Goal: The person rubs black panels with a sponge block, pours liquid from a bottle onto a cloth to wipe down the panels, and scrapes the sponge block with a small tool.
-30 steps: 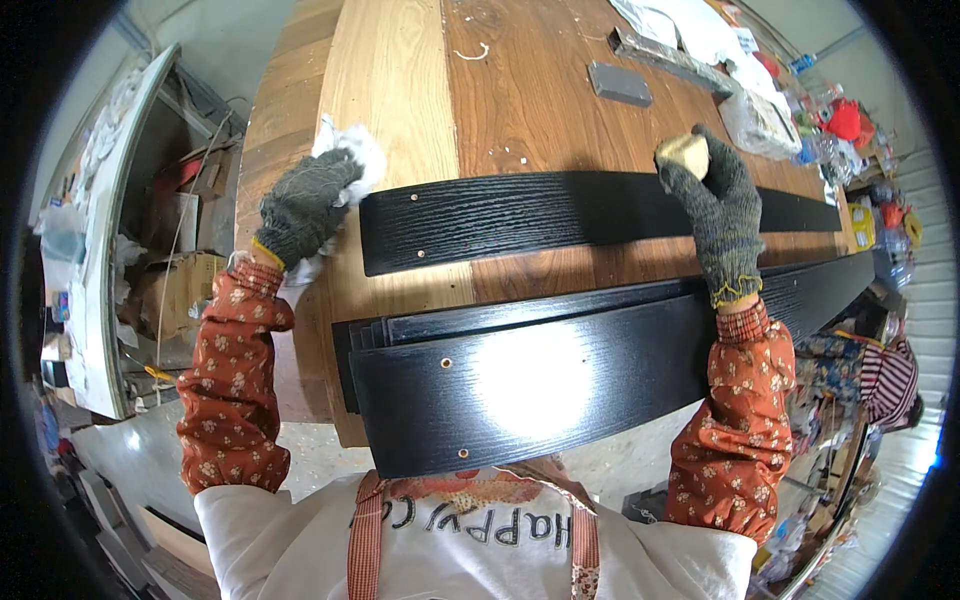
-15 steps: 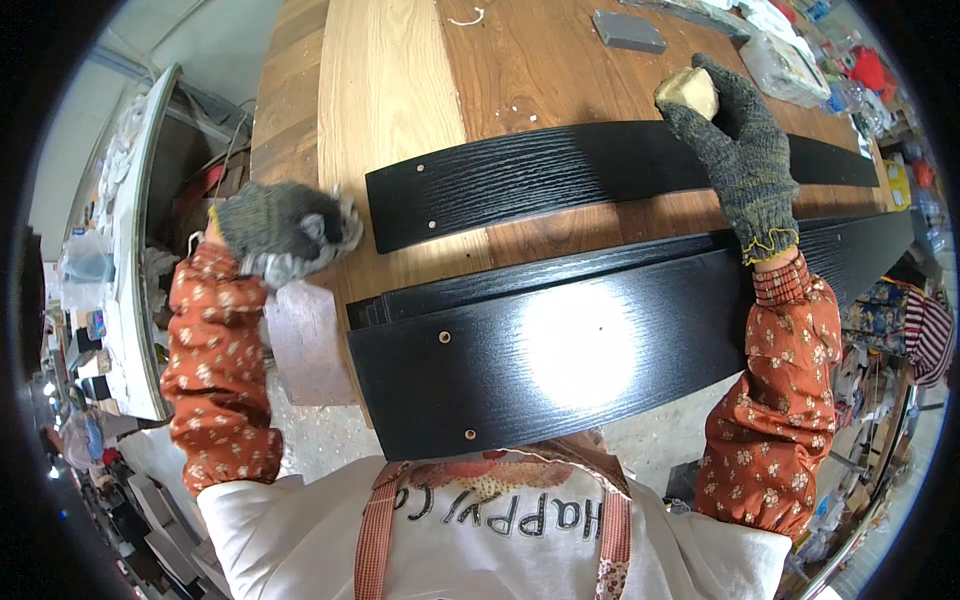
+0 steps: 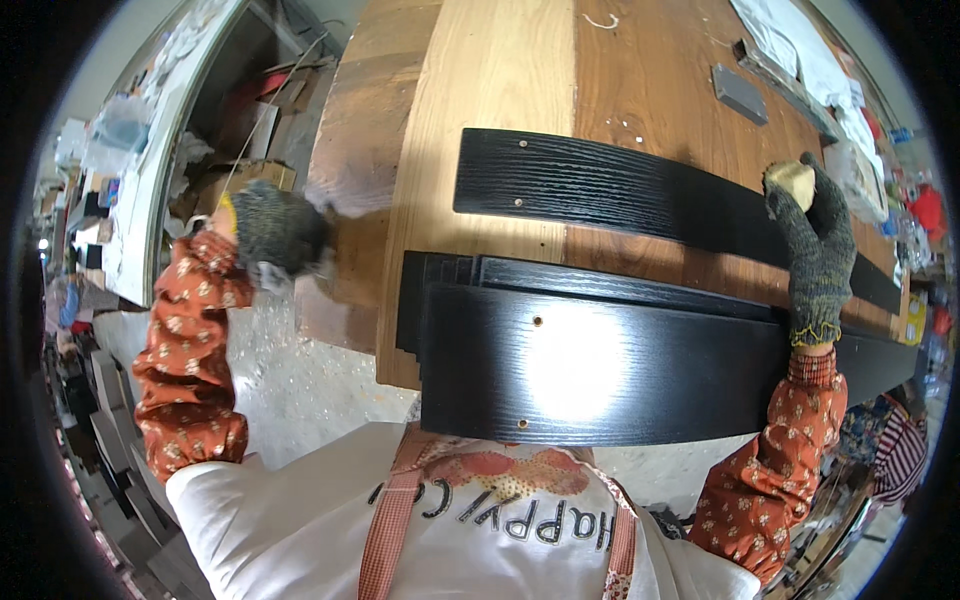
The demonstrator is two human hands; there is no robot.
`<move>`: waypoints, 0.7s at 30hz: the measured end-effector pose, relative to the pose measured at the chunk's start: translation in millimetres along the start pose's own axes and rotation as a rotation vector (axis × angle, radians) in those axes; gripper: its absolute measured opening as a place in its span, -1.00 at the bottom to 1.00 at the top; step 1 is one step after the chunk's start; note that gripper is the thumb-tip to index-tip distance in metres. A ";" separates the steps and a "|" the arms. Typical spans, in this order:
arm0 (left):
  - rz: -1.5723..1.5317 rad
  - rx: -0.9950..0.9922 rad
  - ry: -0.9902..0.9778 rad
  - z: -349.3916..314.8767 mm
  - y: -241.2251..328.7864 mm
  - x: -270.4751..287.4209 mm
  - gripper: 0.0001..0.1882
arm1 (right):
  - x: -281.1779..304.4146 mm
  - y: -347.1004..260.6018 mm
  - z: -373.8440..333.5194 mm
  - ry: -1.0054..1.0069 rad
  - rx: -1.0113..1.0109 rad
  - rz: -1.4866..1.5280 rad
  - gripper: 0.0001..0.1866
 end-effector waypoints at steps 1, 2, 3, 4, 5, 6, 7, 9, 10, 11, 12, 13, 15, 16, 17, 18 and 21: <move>0.255 0.010 0.073 -12.8 -4.0 5.2 -0.72 | -1.8 -3.2 0.0 0.013 0.003 -0.014 -0.46; 0.407 0.226 -0.264 -16.7 -30.8 -11.4 -0.52 | -3.4 -6.1 1.1 0.026 0.006 -0.029 -0.46; 0.395 0.235 -0.265 -16.1 -27.5 -15.5 -0.52 | -3.5 -10.1 2.3 0.019 0.009 -0.085 -0.47; 0.136 0.128 -0.089 -11.9 -11.9 -8.6 -0.56 | -2.8 -8.2 2.5 0.008 0.019 -0.081 -0.47; -0.122 0.013 0.095 -6.0 -1.6 1.0 -0.61 | 1.2 0.1 4.1 0.017 0.009 -0.083 -0.48; -0.379 -0.102 0.280 -6.1 3.8 12.7 -0.65 | 1.9 4.0 4.7 0.026 0.000 -0.084 -0.49; -0.637 -0.222 0.468 -10.9 9.2 28.6 -0.69 | 3.4 0.2 3.7 0.028 0.002 -0.141 -0.50; -0.643 -0.168 0.219 -4.2 40.5 6.1 -0.69 | 4.3 0.7 1.8 0.017 0.019 -0.097 -0.49; -0.630 -0.115 -0.039 -4.6 53.9 -17.9 -0.68 | 4.9 3.3 2.3 0.014 0.023 -0.044 -0.49; -0.406 -0.250 -0.023 -9.8 49.5 -40.8 -0.66 | 8.0 5.3 5.2 0.017 0.054 -0.071 -0.48; -0.176 -0.362 -0.016 -24.2 38.7 -70.2 -0.64 | 4.5 3.9 7.2 0.010 0.063 -0.060 -0.48; -0.622 -0.046 -0.148 -37.0 20.1 -73.2 -0.63 | 2.0 -0.9 5.2 0.010 0.045 -0.041 -0.48; -0.178 0.220 0.131 -61.0 -2.4 -53.5 -0.55 | -4.9 -14.2 1.7 0.013 0.051 -0.026 -0.49; -0.158 0.330 0.317 -79.0 -15.9 -44.9 -0.51 | -8.0 -17.4 2.2 0.013 0.064 -0.020 -0.49; -0.157 0.341 0.330 -91.6 -10.0 -47.2 -0.51 | -12.0 -17.2 1.8 0.003 0.056 0.019 -0.49; -0.326 0.303 0.524 -109.2 1.7 -28.7 -0.43 | -13.9 -16.9 2.4 -0.001 0.050 0.051 -0.48; -0.601 0.202 1.047 -169.8 57.9 -3.0 -0.35 | -17.2 -16.9 5.0 -0.008 0.090 0.085 -0.47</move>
Point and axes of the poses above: each hand's wrist, its own z-axis towards the middle knuckle, its own x-axis out of the back of the hand, y = z × x, the point moved 9 cm from there along z, towards the middle knuckle, and after that the axes turned 8 degrees about x, right-handed, at the moved point
